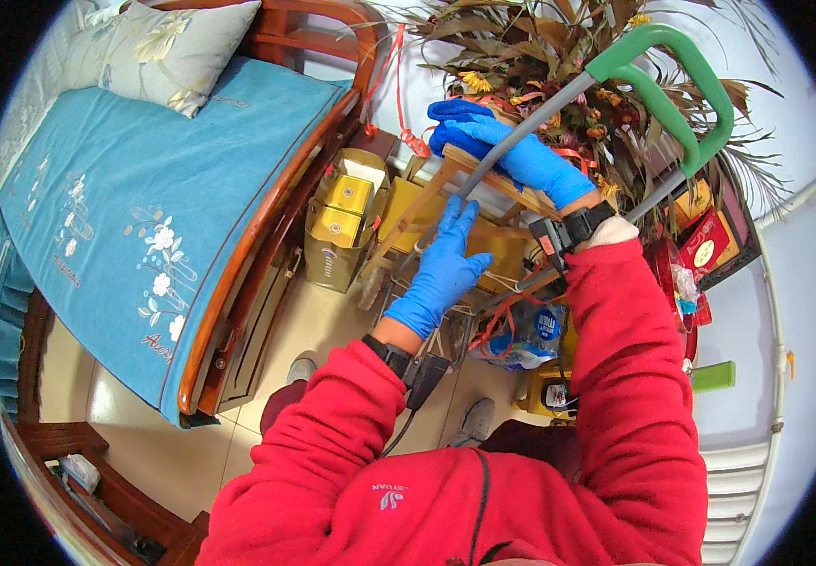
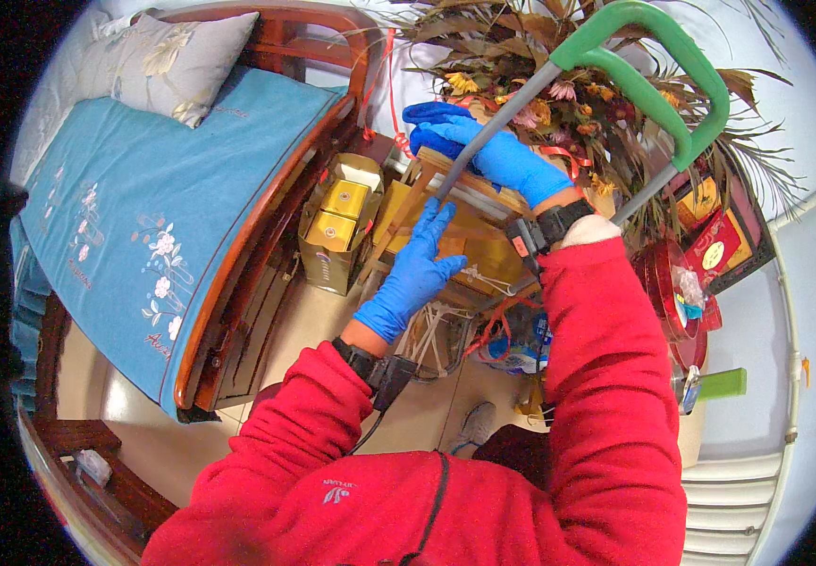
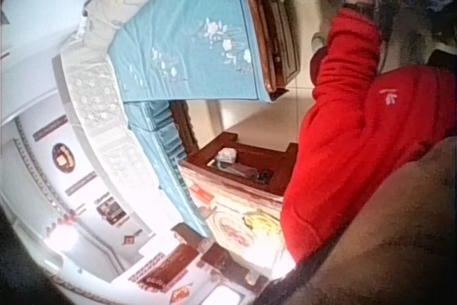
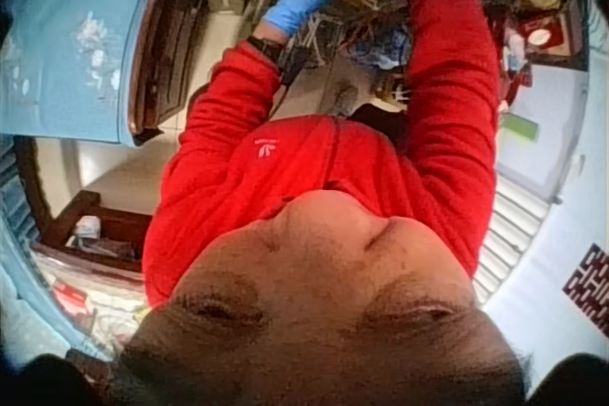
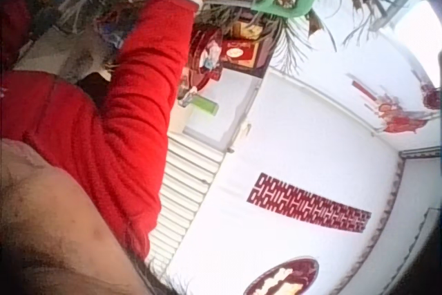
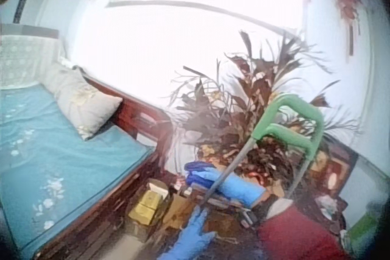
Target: The person wipes the floor and wooden furniture with a blue cloth, then moves to a metal rack and wipes its frame and shelves. They handle small boxes and items on the rack, rearranging them while continuing to wipe surfaces.
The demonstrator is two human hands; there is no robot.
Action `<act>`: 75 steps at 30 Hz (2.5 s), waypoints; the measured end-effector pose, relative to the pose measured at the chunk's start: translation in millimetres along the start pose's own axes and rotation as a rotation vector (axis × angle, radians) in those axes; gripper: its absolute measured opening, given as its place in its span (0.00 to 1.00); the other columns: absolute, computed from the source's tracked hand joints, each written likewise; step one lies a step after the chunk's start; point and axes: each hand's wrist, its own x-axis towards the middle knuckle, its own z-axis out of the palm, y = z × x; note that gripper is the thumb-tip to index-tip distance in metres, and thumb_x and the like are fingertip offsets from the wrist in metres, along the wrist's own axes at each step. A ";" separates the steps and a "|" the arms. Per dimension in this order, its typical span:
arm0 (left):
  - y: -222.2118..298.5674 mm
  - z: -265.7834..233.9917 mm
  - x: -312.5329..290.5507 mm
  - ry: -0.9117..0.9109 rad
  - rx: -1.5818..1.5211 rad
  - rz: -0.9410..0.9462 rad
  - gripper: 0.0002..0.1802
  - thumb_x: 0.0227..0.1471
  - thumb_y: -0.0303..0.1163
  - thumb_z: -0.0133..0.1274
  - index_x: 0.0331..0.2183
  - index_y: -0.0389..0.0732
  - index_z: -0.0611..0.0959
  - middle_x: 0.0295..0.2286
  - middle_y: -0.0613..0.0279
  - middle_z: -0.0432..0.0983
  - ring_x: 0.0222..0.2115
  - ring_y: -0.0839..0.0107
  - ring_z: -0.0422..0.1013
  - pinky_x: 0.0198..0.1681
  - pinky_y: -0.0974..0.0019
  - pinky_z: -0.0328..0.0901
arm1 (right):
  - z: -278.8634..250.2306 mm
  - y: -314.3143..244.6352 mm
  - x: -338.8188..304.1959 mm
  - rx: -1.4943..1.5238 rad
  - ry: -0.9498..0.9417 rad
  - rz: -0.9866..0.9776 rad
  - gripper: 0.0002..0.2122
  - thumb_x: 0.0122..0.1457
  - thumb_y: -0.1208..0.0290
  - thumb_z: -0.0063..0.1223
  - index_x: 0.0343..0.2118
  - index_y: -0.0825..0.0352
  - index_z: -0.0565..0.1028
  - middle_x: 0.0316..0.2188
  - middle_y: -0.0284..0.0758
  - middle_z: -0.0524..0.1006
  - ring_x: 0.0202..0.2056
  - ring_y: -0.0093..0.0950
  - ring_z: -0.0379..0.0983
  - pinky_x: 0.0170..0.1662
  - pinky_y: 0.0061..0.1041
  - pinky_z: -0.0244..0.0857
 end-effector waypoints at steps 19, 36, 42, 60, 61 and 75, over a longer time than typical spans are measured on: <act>-18.8 1.1 -3.9 -0.038 0.002 0.002 0.44 0.51 0.29 0.61 0.65 0.48 0.59 0.64 0.57 0.54 0.61 0.62 0.60 0.56 0.61 0.62 | -5.5 35.5 -131.0 -0.751 0.599 -0.081 0.19 0.62 0.78 0.42 0.57 0.68 0.69 0.54 0.41 0.73 0.56 0.33 0.69 0.60 0.30 0.60; -17.4 3.6 -5.0 -0.097 -0.162 -0.096 0.46 0.47 0.33 0.64 0.64 0.40 0.61 0.64 0.49 0.54 0.65 0.56 0.51 0.66 0.60 0.50 | -73.7 34.0 -77.6 -1.522 0.728 0.202 0.16 0.61 0.71 0.40 0.49 0.63 0.76 0.49 0.51 0.74 0.49 0.51 0.71 0.54 0.42 0.65; -20.3 7.2 -5.4 -0.077 -0.033 -0.059 0.43 0.50 0.27 0.62 0.64 0.47 0.61 0.62 0.57 0.60 0.57 0.57 0.64 0.55 0.59 0.65 | -25.4 29.9 -98.1 -1.506 0.646 -0.006 0.19 0.61 0.76 0.41 0.54 0.67 0.72 0.54 0.47 0.72 0.53 0.45 0.71 0.57 0.36 0.65; 15.1 -3.1 -6.5 -0.324 -0.910 -0.324 0.34 0.60 0.52 0.50 0.62 0.48 0.67 0.54 0.57 0.69 0.49 0.64 0.71 0.52 0.58 0.66 | 106.2 77.1 -215.1 0.433 0.603 -0.316 0.21 0.65 0.60 0.48 0.55 0.69 0.70 0.49 0.40 0.77 0.50 0.32 0.74 0.54 0.34 0.68; 18.4 0.5 -9.0 -0.380 -0.963 -0.344 0.36 0.59 0.53 0.51 0.63 0.49 0.65 0.55 0.57 0.69 0.50 0.64 0.70 0.52 0.57 0.66 | 107.9 78.0 -217.5 0.218 0.651 -0.314 0.21 0.66 0.59 0.47 0.56 0.68 0.70 0.49 0.40 0.77 0.51 0.33 0.73 0.54 0.34 0.68; 16.5 11.9 -24.4 -0.263 -0.888 -0.422 0.31 0.57 0.26 0.51 0.62 0.45 0.66 0.56 0.58 0.68 0.53 0.63 0.69 0.56 0.58 0.66 | 130.4 88.1 -214.6 0.093 0.706 0.019 0.35 0.61 0.68 0.58 0.69 0.56 0.53 0.64 0.35 0.61 0.60 0.29 0.63 0.61 0.30 0.60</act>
